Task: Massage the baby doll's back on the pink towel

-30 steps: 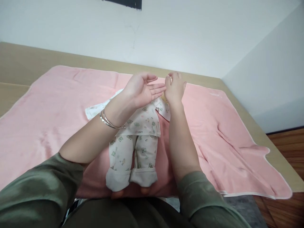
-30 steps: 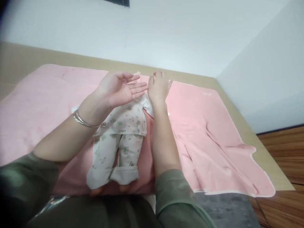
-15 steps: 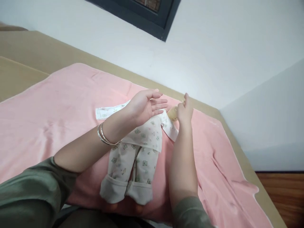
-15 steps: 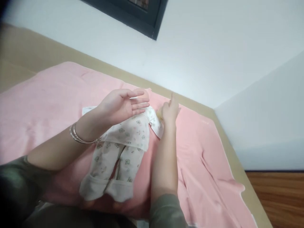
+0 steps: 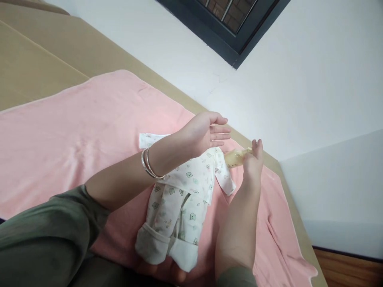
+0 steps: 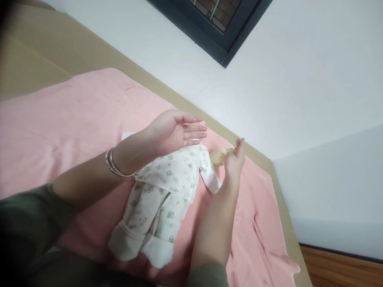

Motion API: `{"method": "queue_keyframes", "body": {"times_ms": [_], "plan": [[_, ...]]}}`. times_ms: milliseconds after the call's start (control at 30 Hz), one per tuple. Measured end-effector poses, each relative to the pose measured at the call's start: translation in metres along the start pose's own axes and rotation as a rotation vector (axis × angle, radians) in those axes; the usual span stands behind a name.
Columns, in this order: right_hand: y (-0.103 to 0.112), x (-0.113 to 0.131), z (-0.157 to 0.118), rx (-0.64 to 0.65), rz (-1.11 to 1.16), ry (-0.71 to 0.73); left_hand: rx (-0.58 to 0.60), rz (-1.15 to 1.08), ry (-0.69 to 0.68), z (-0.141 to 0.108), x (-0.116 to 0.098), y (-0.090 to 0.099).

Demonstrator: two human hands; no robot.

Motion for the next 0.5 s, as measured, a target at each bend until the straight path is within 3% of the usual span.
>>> {"method": "queue_keyframes", "body": {"times_ms": [267, 500], "plan": [[-0.010, 0.016, -0.003, -0.050, -0.299, 0.187, 0.020, 0.018, 0.062, -0.005, 0.009, -0.011], [-0.012, 0.021, -0.003, -0.117, -0.326, 0.197, 0.032, 0.039, 0.051, -0.006, 0.008, -0.011]]}}
Point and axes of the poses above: each hand's wrist, its own z-axis towards the middle knuckle, its own y-axis out of the back of the hand, x = y × z, the point moved 6 cm from there along z, towards the middle knuckle, and after that the axes turned 10 degrees about y, right-handed, at the moved point
